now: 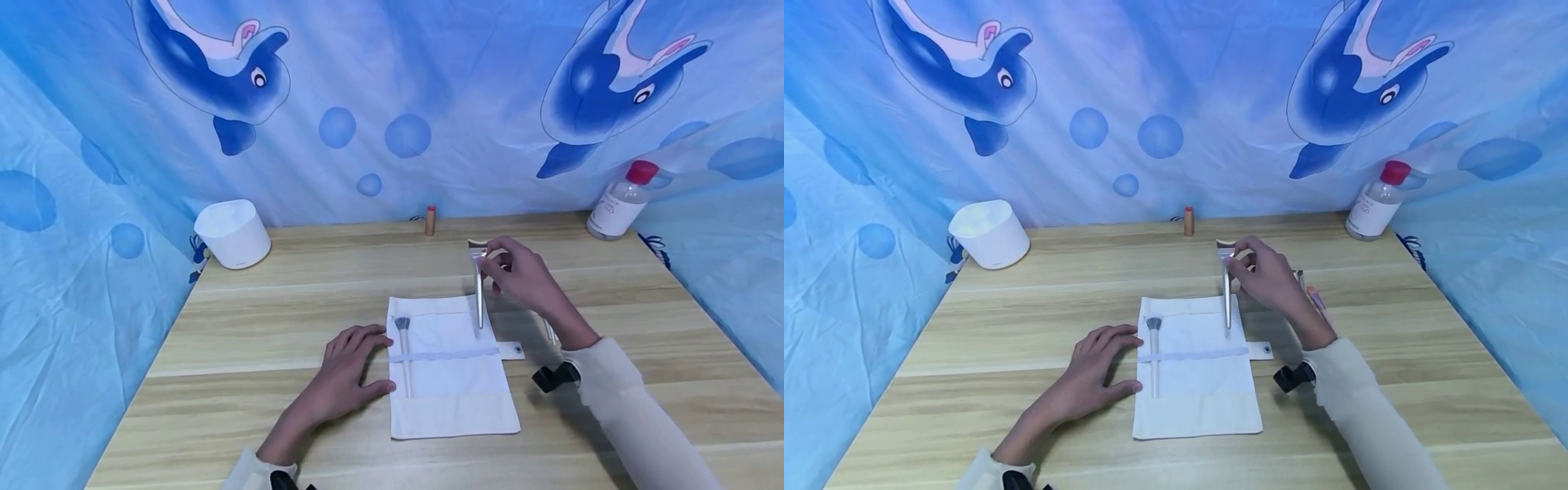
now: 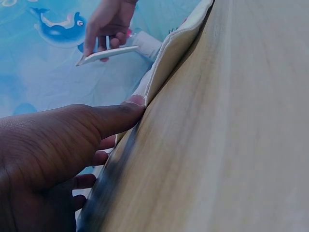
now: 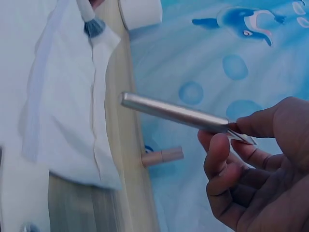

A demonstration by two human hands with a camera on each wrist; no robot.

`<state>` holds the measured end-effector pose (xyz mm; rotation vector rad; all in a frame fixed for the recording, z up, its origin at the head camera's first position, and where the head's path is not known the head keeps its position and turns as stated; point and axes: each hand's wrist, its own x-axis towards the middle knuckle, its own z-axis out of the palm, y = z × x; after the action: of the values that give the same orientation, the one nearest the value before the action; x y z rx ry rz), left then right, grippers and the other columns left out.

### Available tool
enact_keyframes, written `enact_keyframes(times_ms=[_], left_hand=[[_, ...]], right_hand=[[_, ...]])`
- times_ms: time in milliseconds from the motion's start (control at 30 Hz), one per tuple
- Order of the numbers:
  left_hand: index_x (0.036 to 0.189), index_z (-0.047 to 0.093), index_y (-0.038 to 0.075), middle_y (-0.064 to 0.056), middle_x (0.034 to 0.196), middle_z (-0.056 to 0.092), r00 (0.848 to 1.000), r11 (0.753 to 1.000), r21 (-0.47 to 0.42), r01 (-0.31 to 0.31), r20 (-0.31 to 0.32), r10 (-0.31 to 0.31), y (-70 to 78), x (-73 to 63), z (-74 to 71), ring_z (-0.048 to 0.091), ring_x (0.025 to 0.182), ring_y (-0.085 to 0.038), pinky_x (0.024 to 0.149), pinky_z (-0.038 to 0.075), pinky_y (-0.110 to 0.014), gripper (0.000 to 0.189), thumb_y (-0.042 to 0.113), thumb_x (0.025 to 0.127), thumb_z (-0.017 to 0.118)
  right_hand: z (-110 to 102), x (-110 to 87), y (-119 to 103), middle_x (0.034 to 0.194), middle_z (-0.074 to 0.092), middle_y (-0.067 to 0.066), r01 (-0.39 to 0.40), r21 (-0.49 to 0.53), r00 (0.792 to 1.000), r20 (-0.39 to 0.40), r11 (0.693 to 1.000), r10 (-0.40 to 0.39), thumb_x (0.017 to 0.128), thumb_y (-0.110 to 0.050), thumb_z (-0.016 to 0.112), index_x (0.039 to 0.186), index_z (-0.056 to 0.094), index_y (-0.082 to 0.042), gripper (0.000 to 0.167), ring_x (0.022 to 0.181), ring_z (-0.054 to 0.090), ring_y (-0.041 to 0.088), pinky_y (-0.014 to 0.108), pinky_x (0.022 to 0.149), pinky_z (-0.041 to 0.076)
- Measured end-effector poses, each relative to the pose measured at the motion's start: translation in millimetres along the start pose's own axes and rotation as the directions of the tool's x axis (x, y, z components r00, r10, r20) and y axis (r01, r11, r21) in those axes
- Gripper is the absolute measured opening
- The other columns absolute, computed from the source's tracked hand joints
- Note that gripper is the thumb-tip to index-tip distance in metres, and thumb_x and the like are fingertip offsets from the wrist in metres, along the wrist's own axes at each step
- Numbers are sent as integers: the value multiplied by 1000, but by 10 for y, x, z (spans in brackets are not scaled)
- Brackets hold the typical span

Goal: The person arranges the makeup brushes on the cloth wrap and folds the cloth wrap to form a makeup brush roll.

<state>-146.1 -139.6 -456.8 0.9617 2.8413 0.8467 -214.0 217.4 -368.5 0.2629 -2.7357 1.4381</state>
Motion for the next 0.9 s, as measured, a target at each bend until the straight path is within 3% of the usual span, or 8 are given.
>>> enact_keyframes(times_ms=[200, 500, 900], left_hand=[[141, 52, 24, 3, 156, 37, 1000, 1000, 2, -8, -13, 8, 8, -5, -2, 23, 143, -24, 110, 15, -51, 65, 52, 87, 74], [139, 54, 21, 0, 154, 40, 999, 1000, -3, -31, -43, 31, 20, -7, -1, 27, 141, -28, 109, 18, -55, 65, 48, 84, 78], [141, 52, 25, 5, 156, 37, 1000, 1000, -4, -1, -5, 1, 8, 2, -10, 23, 143, -22, 112, 14, -50, 64, 54, 87, 73]], right_hand=[[149, 30, -75, 93, 73, 14, -3, 86, 999, 45, 996, -1, 101, -38, 61, 120, 53, -10, 34, 70, 67, 39, 34, 58, 48], [436, 35, -68, 95, 75, 7, -31, 186, 991, 136, 982, 6, 103, -31, 59, 123, 52, -10, 30, 66, 68, 32, 29, 50, 45], [695, 45, -18, 94, 73, 4, -5, 152, 974, 225, 988, -30, 103, -27, 58, 114, 56, -10, 20, 65, 67, 27, 33, 54, 48]])
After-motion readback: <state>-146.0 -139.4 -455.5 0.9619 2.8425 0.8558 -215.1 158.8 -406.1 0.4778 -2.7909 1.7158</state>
